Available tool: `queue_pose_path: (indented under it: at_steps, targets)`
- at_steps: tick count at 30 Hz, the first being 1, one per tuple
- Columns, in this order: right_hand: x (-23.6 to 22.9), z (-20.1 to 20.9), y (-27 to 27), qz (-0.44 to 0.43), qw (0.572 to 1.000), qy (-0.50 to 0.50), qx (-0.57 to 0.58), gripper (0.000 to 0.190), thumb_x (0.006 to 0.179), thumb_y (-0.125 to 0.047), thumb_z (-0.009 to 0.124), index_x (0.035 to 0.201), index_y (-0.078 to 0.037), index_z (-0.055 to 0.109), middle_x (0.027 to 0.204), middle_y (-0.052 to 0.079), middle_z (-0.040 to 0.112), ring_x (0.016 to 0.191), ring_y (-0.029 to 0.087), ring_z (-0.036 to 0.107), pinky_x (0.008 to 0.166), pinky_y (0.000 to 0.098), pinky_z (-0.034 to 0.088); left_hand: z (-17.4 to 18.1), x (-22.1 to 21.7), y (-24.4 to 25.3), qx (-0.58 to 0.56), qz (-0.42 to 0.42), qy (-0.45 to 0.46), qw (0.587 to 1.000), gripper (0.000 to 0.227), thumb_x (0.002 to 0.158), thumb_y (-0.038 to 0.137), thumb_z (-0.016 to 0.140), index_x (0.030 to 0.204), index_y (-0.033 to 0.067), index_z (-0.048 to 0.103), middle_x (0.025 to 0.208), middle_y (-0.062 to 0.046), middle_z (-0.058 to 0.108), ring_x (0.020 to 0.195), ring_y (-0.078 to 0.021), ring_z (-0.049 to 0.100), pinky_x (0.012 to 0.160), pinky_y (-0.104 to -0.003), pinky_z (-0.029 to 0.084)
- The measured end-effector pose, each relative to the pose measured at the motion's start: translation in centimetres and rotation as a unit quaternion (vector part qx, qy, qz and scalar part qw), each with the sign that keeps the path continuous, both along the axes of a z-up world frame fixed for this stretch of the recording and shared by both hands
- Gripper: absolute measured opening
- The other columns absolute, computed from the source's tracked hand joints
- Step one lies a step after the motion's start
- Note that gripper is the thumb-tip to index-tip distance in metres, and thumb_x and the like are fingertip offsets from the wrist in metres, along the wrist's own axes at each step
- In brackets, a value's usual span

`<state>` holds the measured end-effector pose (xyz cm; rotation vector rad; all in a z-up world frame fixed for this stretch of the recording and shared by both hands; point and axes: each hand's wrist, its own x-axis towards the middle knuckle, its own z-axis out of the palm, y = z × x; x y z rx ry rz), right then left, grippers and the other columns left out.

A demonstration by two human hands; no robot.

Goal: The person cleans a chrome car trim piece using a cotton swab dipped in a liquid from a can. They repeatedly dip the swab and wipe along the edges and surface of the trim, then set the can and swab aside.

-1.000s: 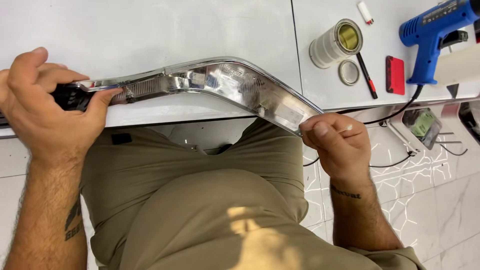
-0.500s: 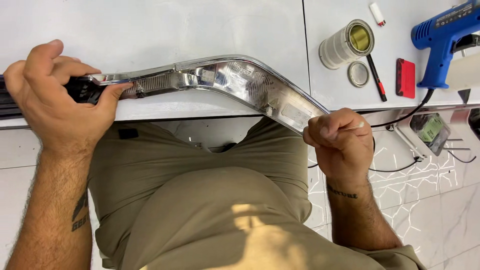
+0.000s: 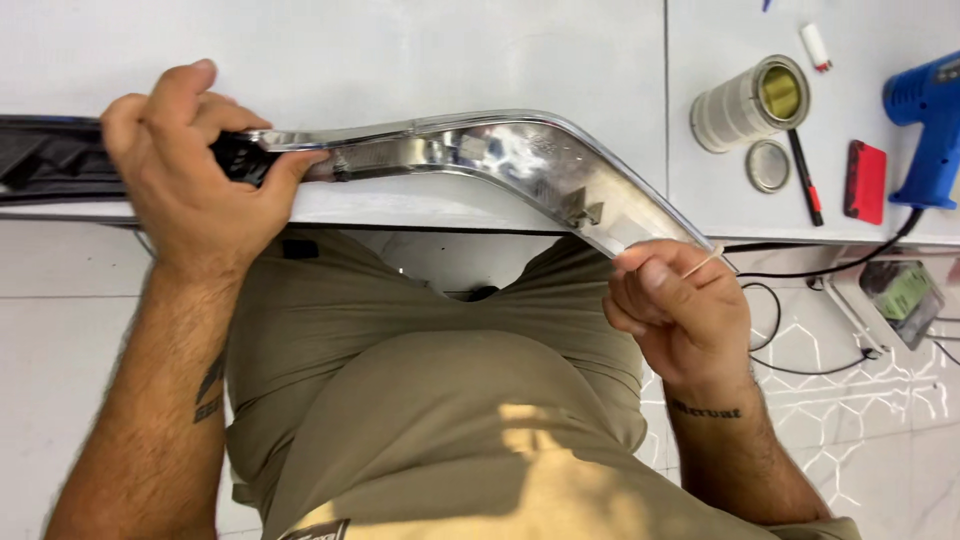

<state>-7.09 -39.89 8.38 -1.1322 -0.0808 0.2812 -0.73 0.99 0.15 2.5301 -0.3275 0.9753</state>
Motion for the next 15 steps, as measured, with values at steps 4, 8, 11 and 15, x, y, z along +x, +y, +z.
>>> queue_pose_path:
  at_steps: [4,8,11,15]
  targets:
    - [-0.3,-0.5,1.8,-0.019,0.99,-0.051,-0.13,0.016,0.084,0.001,0.074,0.09,-0.007,0.062,0.061,0.0,0.046,0.058,0.013,0.036,0.055,0.0271,0.032,0.7,0.0,-0.3,-0.015,-0.006,0.005,1.0,0.092,0.093,0.036,0.113,0.141,-0.0019,0.044,0.101,-0.005,0.081,0.099,-0.0252,0.07,0.101,-0.043,0.035]
    - [-0.2,1.2,4.3,0.007,0.94,-0.129,-0.315,0.047,0.084,0.004,0.074,0.068,-0.016,0.034,0.059,-0.006,0.03,0.056,0.006,0.026,0.053,0.0206,0.027,0.9,-0.1,-0.3,-0.025,-0.019,-0.009,0.999,0.093,0.092,0.042,0.112,0.14,-0.0019,0.046,0.098,-0.002,0.077,0.087,-0.0223,0.068,0.1,-0.043,0.037]
    - [-0.3,0.7,3.5,0.026,0.894,-0.113,-0.432,0.012,0.09,-0.011,0.075,0.097,-0.002,0.078,0.095,0.012,0.08,0.084,0.014,0.076,0.072,0.0221,0.06,0.9,0.1,-0.3,-0.022,-0.022,-0.018,0.999,0.093,0.093,0.042,0.112,0.141,-0.0006,0.045,0.096,0.0,0.076,0.087,-0.0213,0.069,0.097,-0.043,0.037]
    - [-0.2,0.5,4.1,0.019,0.887,-0.155,-0.434,0.012,0.094,-0.012,0.074,0.101,-0.002,0.076,0.093,0.005,0.075,0.068,0.006,0.052,0.065,0.0202,0.044,1.1,-0.1,-0.3,-0.03,-0.022,-0.024,0.999,0.09,0.094,0.046,0.109,0.139,-0.0001,0.046,0.096,-0.001,0.076,0.083,-0.0221,0.066,0.097,-0.043,0.038]
